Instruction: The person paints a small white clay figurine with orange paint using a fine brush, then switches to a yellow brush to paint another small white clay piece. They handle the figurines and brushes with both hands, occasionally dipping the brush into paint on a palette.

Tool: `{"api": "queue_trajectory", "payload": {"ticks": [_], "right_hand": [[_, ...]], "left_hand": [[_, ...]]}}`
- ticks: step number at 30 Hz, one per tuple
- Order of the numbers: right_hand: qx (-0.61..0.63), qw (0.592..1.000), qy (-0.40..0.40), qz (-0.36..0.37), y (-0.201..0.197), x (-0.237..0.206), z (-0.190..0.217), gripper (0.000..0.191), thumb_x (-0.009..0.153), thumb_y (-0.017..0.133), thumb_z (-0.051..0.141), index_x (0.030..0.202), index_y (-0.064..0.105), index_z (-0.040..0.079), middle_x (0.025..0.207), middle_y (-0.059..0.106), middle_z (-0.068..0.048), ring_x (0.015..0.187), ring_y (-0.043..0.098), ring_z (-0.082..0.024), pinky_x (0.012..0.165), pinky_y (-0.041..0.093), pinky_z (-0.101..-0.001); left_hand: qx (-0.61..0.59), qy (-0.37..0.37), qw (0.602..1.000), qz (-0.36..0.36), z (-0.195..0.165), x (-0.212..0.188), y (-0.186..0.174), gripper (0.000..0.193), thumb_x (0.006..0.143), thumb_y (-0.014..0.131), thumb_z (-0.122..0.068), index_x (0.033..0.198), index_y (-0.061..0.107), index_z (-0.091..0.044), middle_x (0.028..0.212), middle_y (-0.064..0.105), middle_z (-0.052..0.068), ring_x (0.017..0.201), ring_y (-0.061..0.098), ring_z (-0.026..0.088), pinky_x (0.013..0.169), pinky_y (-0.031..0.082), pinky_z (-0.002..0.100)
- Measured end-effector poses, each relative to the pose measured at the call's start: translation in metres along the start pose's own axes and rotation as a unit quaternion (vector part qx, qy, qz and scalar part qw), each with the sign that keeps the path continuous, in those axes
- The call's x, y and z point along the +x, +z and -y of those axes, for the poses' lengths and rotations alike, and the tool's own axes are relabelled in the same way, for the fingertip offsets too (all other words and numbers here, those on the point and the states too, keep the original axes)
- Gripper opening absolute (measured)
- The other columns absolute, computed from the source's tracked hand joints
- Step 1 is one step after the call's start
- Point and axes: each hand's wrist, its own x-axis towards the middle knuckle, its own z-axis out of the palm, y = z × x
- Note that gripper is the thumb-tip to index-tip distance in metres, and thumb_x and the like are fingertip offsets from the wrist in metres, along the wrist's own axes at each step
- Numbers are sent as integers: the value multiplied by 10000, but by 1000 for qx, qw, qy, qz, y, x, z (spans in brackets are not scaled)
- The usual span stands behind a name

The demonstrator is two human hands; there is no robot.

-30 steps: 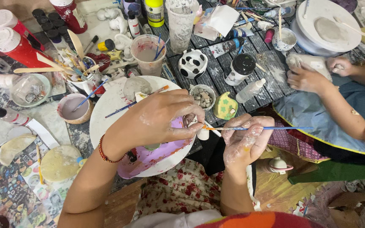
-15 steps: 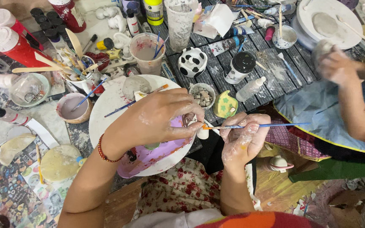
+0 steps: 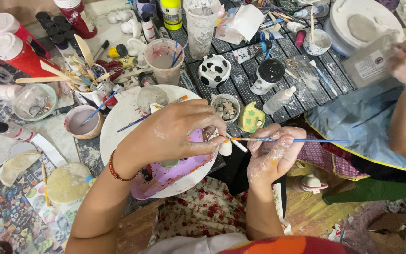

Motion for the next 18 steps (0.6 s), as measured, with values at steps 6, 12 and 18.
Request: {"api": "queue_trajectory", "payload": {"ticks": [6,12,18], "right_hand": [[-11,999,-22,23,-2,-4,1,260,1182,440,328,1123,362,87,830,532,-125,547,447,-151,521,407,-243],[-15,999,-30,28,-1,-5,0,269,1171,444,339,1128,365,85,859,529,-129,557,458,-155,508,387,-224],[-26,999,-29,36,-1,-4,-2,274,1178,446,346,1133,373,86,832,562,-152,575,466,-146,532,391,-226]], "left_hand": [[-20,-9,1000,2,-1,0,0,187,887,765,-218,987,668,-94,883,642,57,843,641,242,799,533,370],[-4,7,1000,4,0,-1,0,203,876,770,-219,990,661,-91,910,650,55,886,638,253,823,525,376],[8,-6,1000,7,0,0,1,186,878,765,-222,972,663,-97,895,638,54,874,634,252,825,525,379]]}}
